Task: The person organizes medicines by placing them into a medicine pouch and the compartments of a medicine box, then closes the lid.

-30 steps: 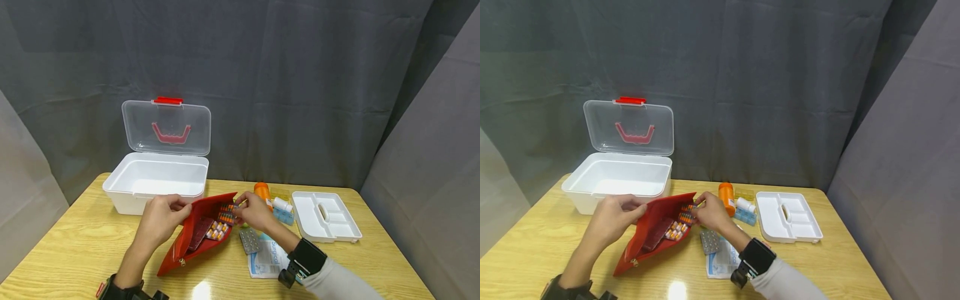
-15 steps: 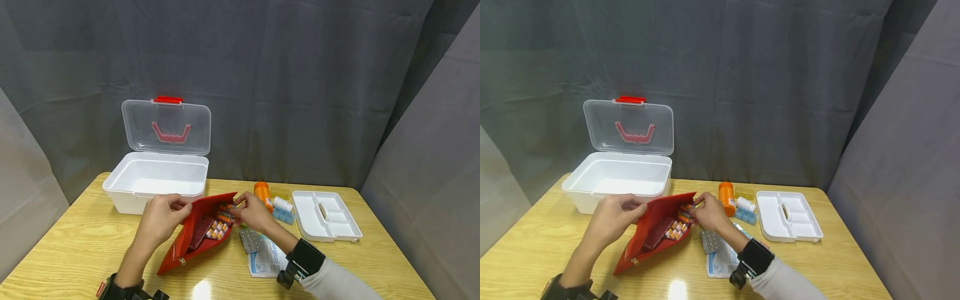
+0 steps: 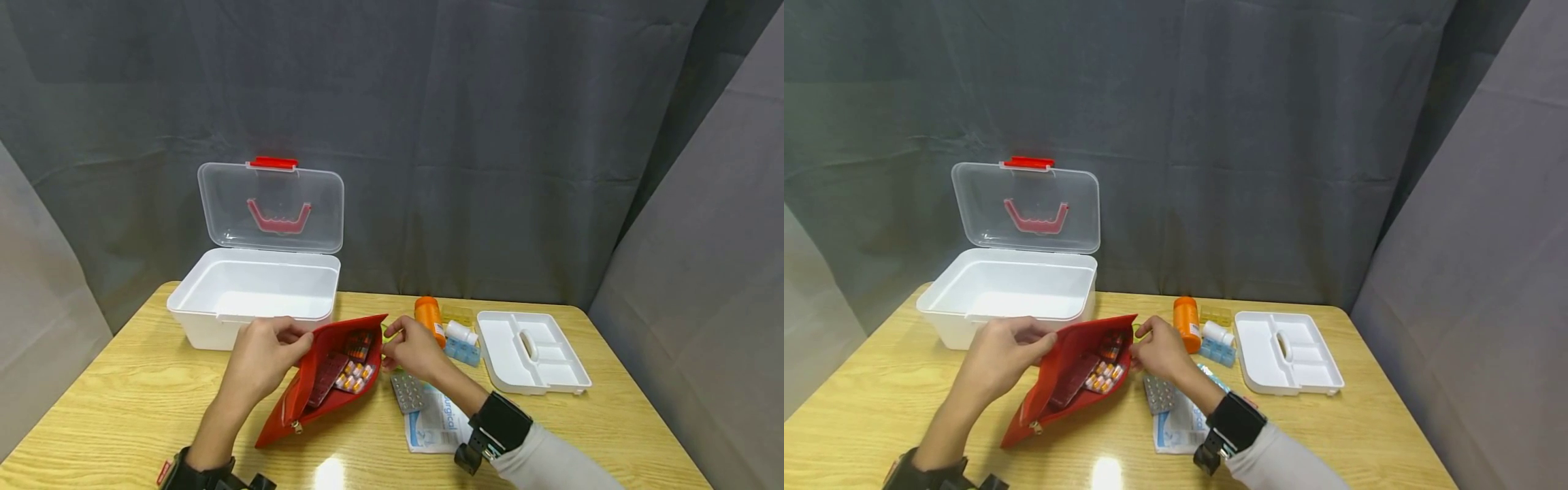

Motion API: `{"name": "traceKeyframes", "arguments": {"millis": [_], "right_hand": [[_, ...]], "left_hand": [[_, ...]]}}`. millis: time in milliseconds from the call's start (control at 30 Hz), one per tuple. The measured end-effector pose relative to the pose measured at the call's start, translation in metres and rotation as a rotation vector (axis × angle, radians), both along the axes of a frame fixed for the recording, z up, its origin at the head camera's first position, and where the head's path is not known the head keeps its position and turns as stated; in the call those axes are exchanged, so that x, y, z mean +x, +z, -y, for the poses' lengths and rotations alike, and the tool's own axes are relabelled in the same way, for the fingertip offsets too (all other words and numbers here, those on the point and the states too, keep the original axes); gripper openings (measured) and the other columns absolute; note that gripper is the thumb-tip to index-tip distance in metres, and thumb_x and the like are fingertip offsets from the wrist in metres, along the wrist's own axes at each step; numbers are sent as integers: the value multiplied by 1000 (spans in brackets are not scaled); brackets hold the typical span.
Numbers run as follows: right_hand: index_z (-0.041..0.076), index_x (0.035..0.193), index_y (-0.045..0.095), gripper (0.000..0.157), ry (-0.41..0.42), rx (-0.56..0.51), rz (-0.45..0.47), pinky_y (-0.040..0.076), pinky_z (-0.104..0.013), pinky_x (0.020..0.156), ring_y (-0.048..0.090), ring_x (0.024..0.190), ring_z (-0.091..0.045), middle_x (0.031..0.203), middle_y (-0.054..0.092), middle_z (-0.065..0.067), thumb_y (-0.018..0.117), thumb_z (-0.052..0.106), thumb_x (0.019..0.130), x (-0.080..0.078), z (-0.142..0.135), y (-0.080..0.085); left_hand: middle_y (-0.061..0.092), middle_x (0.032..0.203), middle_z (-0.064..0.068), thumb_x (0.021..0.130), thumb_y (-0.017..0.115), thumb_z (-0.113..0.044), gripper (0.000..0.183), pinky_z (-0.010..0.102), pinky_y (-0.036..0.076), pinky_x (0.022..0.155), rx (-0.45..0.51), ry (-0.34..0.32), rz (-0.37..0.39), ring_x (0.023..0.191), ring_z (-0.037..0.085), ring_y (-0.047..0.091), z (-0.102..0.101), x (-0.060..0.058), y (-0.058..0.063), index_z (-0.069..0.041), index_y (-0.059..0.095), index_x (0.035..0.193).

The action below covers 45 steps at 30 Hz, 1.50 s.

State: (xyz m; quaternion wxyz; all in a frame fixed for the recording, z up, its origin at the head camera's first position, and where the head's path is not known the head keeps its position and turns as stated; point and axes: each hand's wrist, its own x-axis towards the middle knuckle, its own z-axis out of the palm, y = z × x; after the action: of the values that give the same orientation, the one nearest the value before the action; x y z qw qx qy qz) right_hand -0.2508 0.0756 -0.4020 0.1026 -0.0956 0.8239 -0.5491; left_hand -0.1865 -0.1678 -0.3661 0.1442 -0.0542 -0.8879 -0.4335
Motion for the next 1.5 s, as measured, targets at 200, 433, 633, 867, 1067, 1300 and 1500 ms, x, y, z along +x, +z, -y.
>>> {"name": "traceKeyframes", "arguments": {"millis": [200, 433, 633, 867, 1067, 1300, 1500], "right_hand": [[-7, 110, 56, 25, -9, 118, -48, 61, -35, 63, 69, 63, -22, 80, 70, -17, 67, 0, 88, 1, -5, -1], [0, 100, 61, 26, 21, 399, -146, 44, -27, 53, 55, 61, -17, 75, 61, -6, 79, 11, 84, 4, -14, 0], [4, 90, 64, 28, 95, 609, -216, 44, -29, 59, 54, 68, -17, 79, 62, -4, 86, 17, 77, 4, -19, -8], [5, 88, 64, 35, 152, 756, -201, 49, -32, 61, 57, 73, -19, 80, 63, -4, 90, 25, 75, 7, -22, -16], [8, 83, 57, 44, 149, 794, -160, 41, -30, 57, 52, 68, -18, 74, 55, -3, 92, 33, 73, 11, -20, -24], [6, 88, 57, 47, 154, 775, -136, 42, -32, 59, 51, 72, -21, 79, 54, -6, 94, 28, 71, 15, -19, -26], [6, 85, 56, 43, 168, 762, -175, 42, -31, 55, 51, 70, -21, 78, 53, -6, 93, 21, 70, 18, -18, -25]], "left_hand": [[76, 81, 6, 89, 72, -10, 8, 19, 57, 59, -1, 2, 5, 65, 9, 69, 0, 0, 0, -4, 78, 88], [76, 81, 6, 89, 71, -9, 9, 20, 56, 59, 11, -1, -4, 66, 9, 69, 0, 2, 1, -5, 78, 88], [76, 81, 6, 89, 71, -9, 8, 19, 56, 58, 16, -4, -3, 65, 9, 68, 0, 2, 0, -4, 78, 88], [76, 81, 6, 89, 71, -9, 9, 19, 56, 58, 16, -1, 9, 66, 9, 68, 0, 2, 1, -4, 78, 89], [76, 82, 6, 89, 71, -9, 9, 20, 57, 59, 17, -4, 11, 66, 9, 69, 0, 1, 1, -4, 78, 88], [76, 82, 6, 89, 71, -10, 9, 20, 57, 59, 15, -3, 11, 66, 9, 69, 0, 2, 2, -4, 78, 88], [76, 82, 6, 89, 71, -10, 9, 20, 57, 59, 15, 0, 16, 66, 10, 69, 0, 2, 3, -4, 78, 89]]}}
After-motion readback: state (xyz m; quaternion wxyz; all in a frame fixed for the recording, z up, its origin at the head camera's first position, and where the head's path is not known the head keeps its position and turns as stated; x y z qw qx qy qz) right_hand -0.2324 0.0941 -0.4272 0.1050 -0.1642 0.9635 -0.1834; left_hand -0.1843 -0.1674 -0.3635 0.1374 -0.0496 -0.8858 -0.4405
